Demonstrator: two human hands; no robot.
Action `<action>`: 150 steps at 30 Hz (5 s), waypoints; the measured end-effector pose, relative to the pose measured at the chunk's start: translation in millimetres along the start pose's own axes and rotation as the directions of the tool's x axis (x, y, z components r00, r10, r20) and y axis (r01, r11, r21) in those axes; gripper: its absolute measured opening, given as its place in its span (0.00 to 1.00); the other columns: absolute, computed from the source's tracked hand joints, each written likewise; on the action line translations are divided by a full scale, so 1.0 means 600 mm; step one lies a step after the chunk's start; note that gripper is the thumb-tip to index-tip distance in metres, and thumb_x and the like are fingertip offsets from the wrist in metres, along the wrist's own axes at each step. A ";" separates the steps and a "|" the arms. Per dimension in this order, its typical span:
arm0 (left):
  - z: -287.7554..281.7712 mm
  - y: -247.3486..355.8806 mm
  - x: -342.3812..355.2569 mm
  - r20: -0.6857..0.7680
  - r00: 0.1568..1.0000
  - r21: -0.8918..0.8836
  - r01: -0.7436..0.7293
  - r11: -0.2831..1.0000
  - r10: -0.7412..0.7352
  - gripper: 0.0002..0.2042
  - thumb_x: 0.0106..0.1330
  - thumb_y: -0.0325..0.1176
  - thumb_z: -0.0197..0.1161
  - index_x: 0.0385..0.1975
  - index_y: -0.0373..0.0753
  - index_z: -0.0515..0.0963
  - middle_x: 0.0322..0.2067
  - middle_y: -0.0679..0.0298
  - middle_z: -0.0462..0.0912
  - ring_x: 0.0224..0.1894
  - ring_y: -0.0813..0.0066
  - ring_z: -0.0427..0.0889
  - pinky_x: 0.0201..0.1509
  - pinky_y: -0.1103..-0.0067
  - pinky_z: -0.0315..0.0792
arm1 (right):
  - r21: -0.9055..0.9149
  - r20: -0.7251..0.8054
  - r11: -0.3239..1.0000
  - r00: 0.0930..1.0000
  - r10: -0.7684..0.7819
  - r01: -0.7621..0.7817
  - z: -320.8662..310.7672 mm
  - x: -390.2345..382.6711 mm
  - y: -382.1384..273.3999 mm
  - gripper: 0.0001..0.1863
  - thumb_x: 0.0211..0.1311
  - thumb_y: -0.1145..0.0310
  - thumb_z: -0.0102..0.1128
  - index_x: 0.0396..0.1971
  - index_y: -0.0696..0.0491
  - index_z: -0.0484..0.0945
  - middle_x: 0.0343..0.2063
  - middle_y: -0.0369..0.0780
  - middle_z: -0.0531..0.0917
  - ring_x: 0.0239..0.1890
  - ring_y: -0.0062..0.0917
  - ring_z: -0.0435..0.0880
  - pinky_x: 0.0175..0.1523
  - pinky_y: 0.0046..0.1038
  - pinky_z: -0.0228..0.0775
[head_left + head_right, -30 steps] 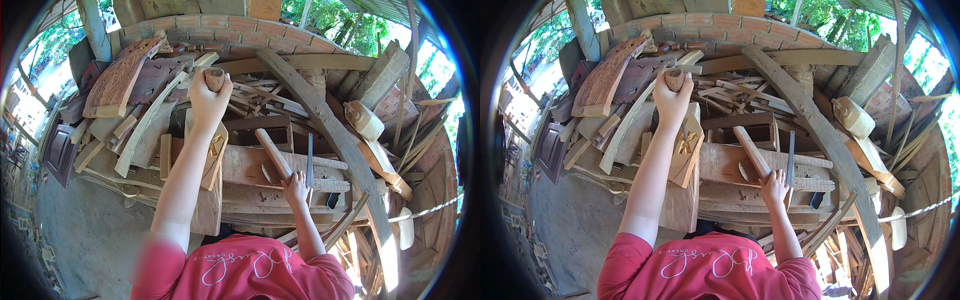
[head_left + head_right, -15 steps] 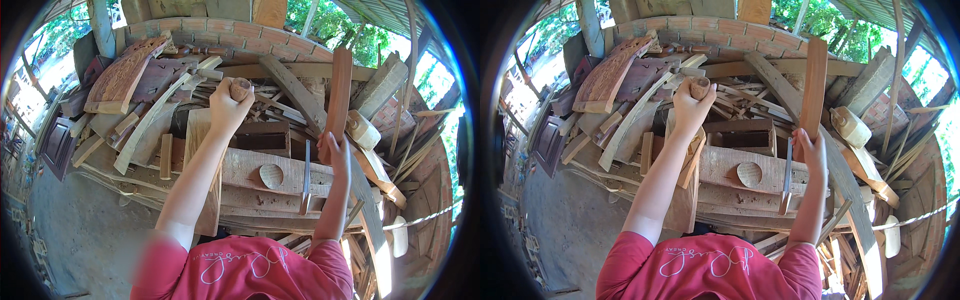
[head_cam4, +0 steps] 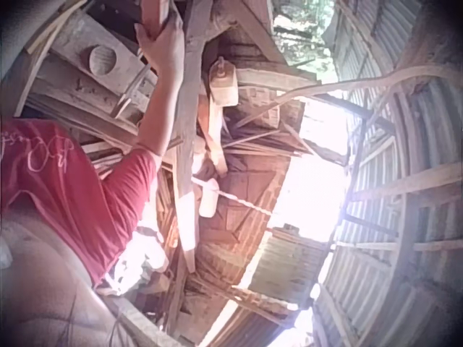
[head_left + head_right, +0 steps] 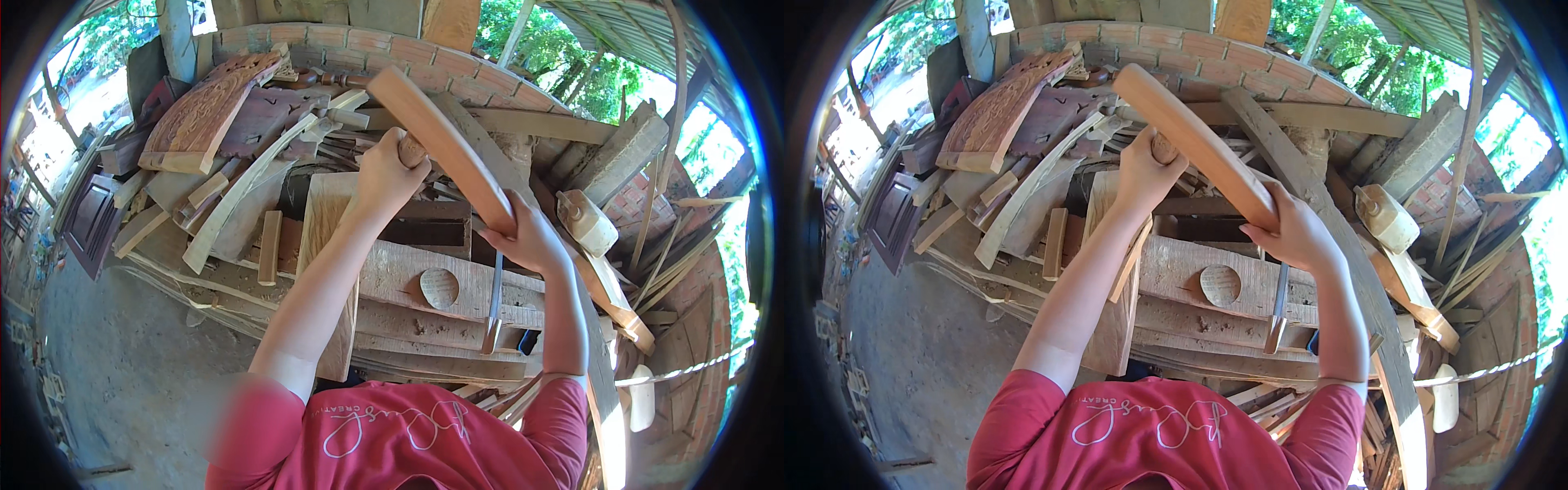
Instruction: The person carves details into a wooden block using a chisel and a mallet.
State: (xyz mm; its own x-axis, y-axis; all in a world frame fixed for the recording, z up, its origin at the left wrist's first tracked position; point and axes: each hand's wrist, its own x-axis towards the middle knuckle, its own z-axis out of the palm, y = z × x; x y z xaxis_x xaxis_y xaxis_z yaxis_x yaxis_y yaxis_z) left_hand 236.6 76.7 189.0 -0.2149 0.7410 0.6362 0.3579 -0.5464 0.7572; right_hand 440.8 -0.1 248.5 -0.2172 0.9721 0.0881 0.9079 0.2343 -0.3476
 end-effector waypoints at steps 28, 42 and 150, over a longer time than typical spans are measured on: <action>-0.033 -0.005 -0.001 0.091 0.995 0.019 0.032 0.999 -0.034 0.12 0.44 0.33 0.62 0.25 0.34 0.71 0.21 0.53 0.77 0.26 0.58 0.78 0.31 0.73 0.71 | 0.289 -0.310 0.946 0.949 -0.054 0.149 -0.019 -0.025 0.044 0.31 0.49 0.63 0.61 0.51 0.60 0.60 0.38 0.49 0.77 0.40 0.36 0.77 0.45 0.32 0.67; -0.035 -0.003 -0.006 0.105 0.992 0.030 0.069 0.997 -0.072 0.13 0.42 0.33 0.64 0.26 0.35 0.72 0.22 0.56 0.78 0.26 0.61 0.78 0.33 0.74 0.71 | 0.517 -0.485 0.757 0.865 -0.125 0.400 0.020 -0.009 0.041 0.32 0.50 0.60 0.59 0.51 0.60 0.59 0.37 0.50 0.76 0.39 0.35 0.77 0.44 0.31 0.67; -0.169 -0.161 -0.200 0.058 0.780 0.719 0.400 0.568 -0.623 0.37 0.46 0.50 0.63 0.53 0.33 0.61 0.42 0.52 0.74 0.43 0.61 0.76 0.44 0.72 0.72 | 0.925 -0.137 0.379 0.951 0.278 0.023 0.365 -0.023 0.049 0.09 0.58 0.71 0.54 0.34 0.62 0.71 0.26 0.43 0.78 0.24 0.27 0.82 0.28 0.21 0.75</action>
State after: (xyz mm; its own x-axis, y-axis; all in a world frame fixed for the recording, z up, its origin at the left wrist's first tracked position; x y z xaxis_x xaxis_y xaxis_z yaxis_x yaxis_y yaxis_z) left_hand 135.6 1.0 54.3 -0.3380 0.9410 0.0166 0.7711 0.2668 0.5781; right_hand 391.9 -5.5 32.6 0.0947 0.9888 0.1154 0.0075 0.1152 -0.9933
